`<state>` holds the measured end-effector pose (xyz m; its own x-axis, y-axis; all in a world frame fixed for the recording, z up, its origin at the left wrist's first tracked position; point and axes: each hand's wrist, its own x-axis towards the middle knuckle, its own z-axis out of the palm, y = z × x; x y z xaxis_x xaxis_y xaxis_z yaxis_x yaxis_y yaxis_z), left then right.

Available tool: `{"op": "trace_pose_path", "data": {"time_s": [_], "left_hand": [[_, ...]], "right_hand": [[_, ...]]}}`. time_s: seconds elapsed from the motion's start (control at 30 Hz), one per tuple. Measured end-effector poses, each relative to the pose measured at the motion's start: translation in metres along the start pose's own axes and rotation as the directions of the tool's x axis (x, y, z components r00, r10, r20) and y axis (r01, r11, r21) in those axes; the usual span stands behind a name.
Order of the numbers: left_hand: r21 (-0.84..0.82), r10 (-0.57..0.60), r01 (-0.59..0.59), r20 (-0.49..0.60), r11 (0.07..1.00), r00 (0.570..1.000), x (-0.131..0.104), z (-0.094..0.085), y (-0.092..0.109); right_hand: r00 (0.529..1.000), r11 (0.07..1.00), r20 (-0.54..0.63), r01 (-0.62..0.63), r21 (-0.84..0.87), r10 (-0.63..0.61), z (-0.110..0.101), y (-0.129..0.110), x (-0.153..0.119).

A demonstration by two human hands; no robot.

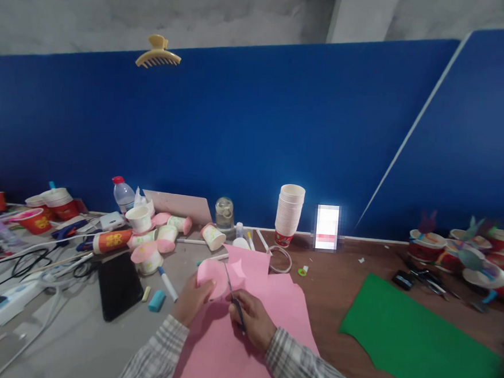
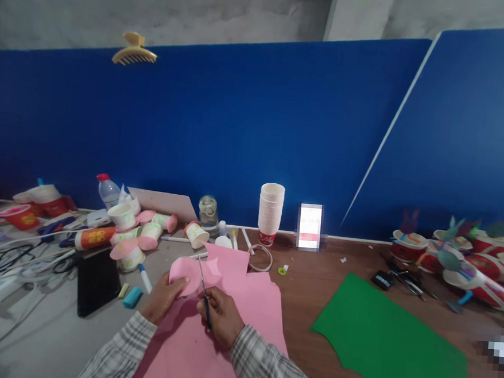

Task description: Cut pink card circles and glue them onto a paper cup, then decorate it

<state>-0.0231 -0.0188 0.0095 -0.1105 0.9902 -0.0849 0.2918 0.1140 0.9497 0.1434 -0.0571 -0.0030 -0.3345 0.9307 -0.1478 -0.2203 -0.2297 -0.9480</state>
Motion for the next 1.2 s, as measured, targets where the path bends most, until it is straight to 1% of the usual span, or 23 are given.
{"op": "trace_pose_path", "data": {"time_s": [0.07, 0.2, 0.47, 0.67, 1.0, 1.2], "left_hand": [[-0.027, 0.028, -0.028, -0.011, 0.999, 1.0, 0.0005, 0.0005, -0.0014], [-0.049, 0.045, -0.047, -0.027, 0.998, 0.999, 0.0012, 0.0008, -0.0023], [-0.077, 0.05, -0.052, -0.022, 0.996, 0.998, -0.0002, 0.0013, 0.0], [-0.099, 0.05, -0.053, -0.028, 0.994, 0.998, 0.0008, 0.002, 0.0001], [-0.095, 0.063, -0.066, -0.033, 0.993, 0.997, 0.0024, 0.0009, -0.0038], [-0.065, 0.053, -0.054, -0.018, 0.996, 0.998, 0.0008, -0.0017, 0.002]], "right_hand": [[1.0, 1.0, -0.001, 0.007, 0.0, -0.007, -0.0008, 0.0019, 0.0007], [1.0, 1.0, -0.004, 0.006, -0.002, -0.006, -0.0011, 0.0027, 0.0011], [1.0, 1.0, -0.012, -0.012, -0.018, 0.012, 0.0005, -0.0029, -0.0007], [1.0, 1.0, -0.015, -0.017, -0.018, 0.017, -0.0001, -0.0005, 0.0005], [0.999, 1.0, -0.022, -0.031, 0.004, 0.031, 0.0029, -0.003, -0.0005], [0.999, 0.999, -0.027, -0.035, -0.004, 0.035, 0.0029, -0.0008, 0.0006]]}}
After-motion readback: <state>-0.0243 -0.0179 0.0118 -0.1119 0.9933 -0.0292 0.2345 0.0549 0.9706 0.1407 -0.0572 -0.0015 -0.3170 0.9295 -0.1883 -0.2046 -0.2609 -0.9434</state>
